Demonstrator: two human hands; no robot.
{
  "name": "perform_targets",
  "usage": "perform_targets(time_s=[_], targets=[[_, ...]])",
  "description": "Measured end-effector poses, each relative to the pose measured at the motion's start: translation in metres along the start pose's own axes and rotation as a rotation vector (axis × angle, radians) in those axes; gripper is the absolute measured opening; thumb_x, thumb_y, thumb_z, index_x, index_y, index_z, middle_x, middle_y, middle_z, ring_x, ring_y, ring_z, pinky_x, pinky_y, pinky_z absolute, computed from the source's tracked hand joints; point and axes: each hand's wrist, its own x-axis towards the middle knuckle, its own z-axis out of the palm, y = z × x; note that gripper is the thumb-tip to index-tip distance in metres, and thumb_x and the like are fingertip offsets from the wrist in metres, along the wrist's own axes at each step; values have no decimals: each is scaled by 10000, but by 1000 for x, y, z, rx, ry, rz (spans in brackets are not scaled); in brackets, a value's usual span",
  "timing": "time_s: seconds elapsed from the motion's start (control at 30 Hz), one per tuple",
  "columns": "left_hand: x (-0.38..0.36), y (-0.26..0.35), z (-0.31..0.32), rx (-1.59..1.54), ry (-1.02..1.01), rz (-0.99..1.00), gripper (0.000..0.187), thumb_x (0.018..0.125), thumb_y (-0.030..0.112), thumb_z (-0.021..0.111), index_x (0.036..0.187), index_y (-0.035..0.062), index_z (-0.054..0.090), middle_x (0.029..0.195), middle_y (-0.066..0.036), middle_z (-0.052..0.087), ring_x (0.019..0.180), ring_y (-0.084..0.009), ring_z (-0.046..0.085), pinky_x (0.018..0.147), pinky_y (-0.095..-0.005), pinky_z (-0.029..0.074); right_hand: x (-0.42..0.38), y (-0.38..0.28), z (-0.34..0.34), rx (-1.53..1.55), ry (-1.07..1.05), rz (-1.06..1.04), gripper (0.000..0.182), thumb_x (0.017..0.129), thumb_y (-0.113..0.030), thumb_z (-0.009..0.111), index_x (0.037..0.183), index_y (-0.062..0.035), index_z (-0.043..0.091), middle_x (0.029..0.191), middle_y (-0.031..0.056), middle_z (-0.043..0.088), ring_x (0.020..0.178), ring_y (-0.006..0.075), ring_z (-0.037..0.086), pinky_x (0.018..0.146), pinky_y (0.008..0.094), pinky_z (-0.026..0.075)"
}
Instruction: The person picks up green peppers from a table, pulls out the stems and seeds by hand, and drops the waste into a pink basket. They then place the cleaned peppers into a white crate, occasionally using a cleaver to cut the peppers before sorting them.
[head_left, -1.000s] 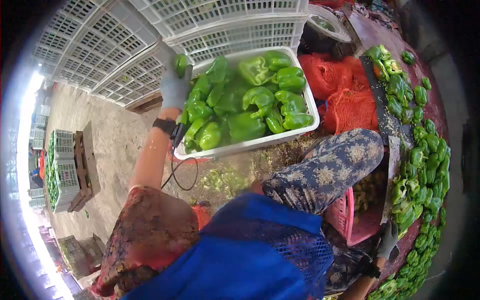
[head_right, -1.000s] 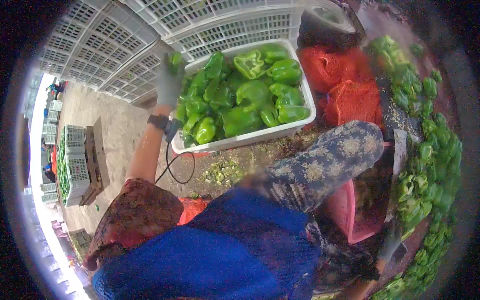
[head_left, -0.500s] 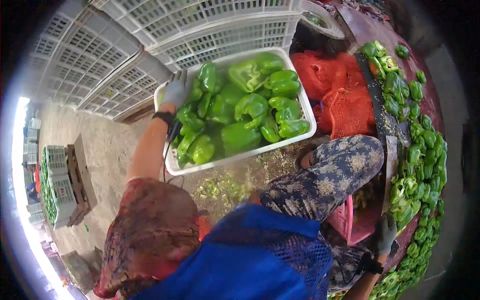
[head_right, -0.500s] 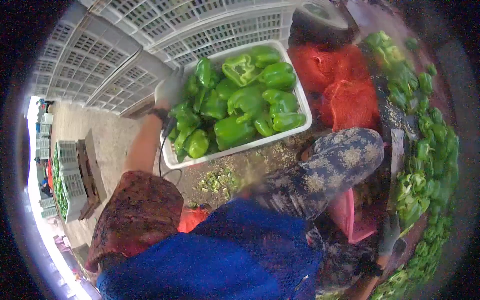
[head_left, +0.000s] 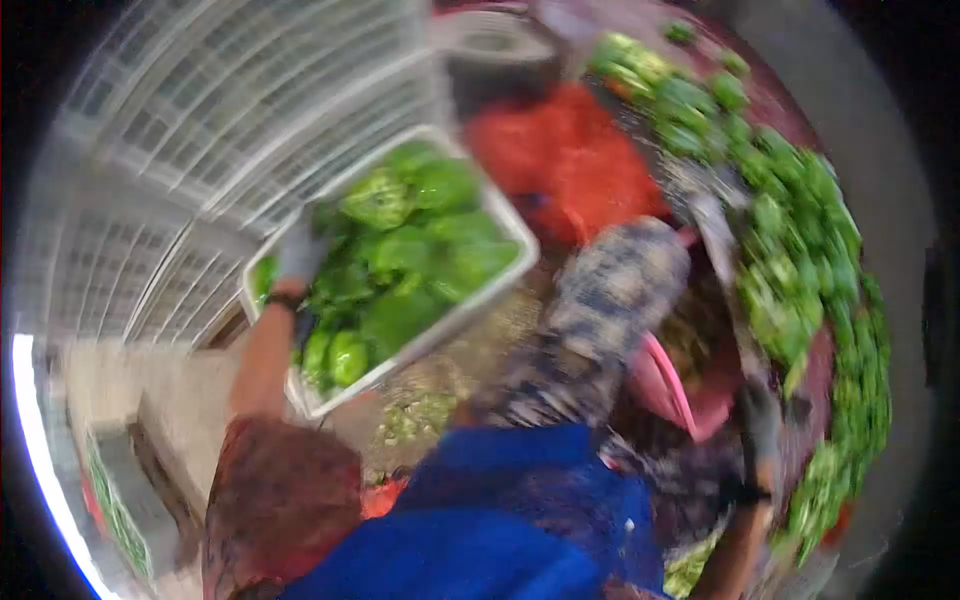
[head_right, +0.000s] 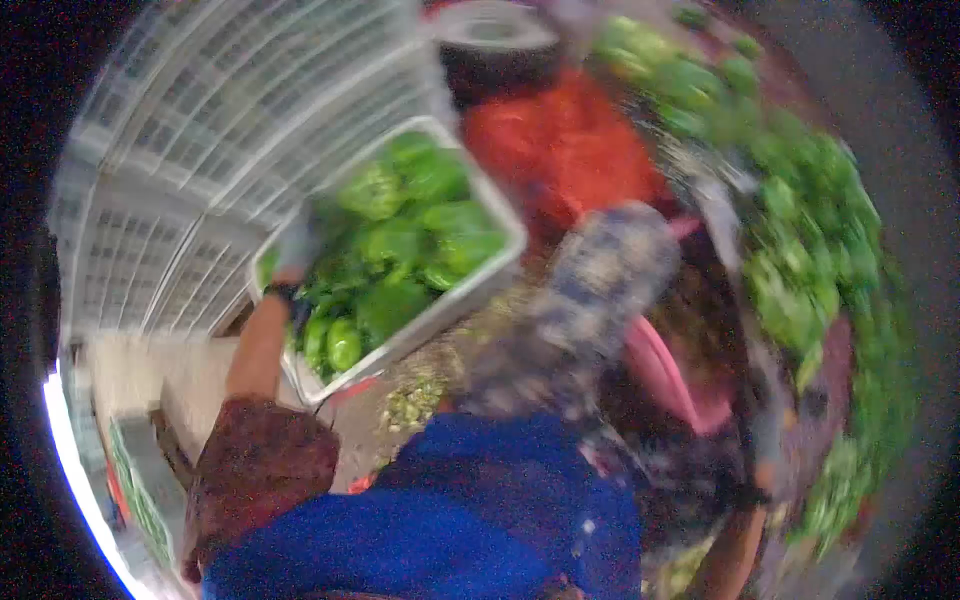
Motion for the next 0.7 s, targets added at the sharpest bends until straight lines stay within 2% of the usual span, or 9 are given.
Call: perform_targets(time_s=[0.03,0.1,0.2,0.4,0.43,0.47,0.53,0.67,0.7], targets=[[4,-21,18,-44,-19,156,515,940,391,589,1343,74,537,1042,-261,674,941,-451,640,806,-513,508,-2,-20,-5,88,5,102,210,973,-206,587,1041,-18,649,798,3,602,668,109,554,612,280,463],[15,-9,13,42,-121,98,522,941,372,592,1376,93,516,1081,-259,666,968,-443,635,819,-495,511,2,-48,-1,228,53,225,246,978,-221,597,1087,-8,654,850,-17,626,686,97,552,634,261,470],[38,-45,37,210,-217,100,581,942,322,568,1466,110,438,1182,-260,635,1051,-431,608,882,-490,493,19,-64,14,282,147,199,303,959,-253,621,1094,16,660,858,46,665,769,112,593,689,271,487],[103,-95,90,124,-437,138,497,930,188,549,1417,104,496,1198,-199,655,1090,-374,618,895,-452,494,70,-41,25,-62,469,195,318,915,-287,644,1116,-41,660,1005,162,696,857,264,667,777,364,519],[109,-102,97,182,-419,175,470,920,175,559,1380,87,515,1184,-205,658,1081,-381,621,886,-450,495,80,-34,25,-58,519,186,322,907,-293,644,1118,-50,659,1026,171,691,877,296,673,788,380,522],[108,-105,106,267,-358,215,443,911,161,569,1342,70,534,1171,-212,660,1073,-388,624,877,-448,497,100,-37,20,-288,553,146,369,879,-324,651,1125,-49,650,1035,182,676,929,358,665,819,430,525],[103,-94,105,374,-242,234,389,892,134,590,1268,36,573,1144,-224,665,1056,-402,631,860,-445,501,123,-29,19,-379,498,139,395,870,-350,670,1146,-70,634,1053,208,662,966,399,640,828,473,514],[67,4,36,137,-263,-113,432,905,157,591,1321,48,551,1201,-235,638,1082,-409,618,919,-467,474,140,-38,17,-486,290,275,492,824,-436,716,1177,-104,628,1064,221,645,992,414,633,837,488,513],[63,16,32,161,-153,-62,440,921,160,568,1345,44,532,1273,-228,595,1161,-393,570,967,-452,457,142,-35,18,-489,261,268,504,817,-448,723,1179,-110,630,1065,222,644,993,412,634,839,486,514]])
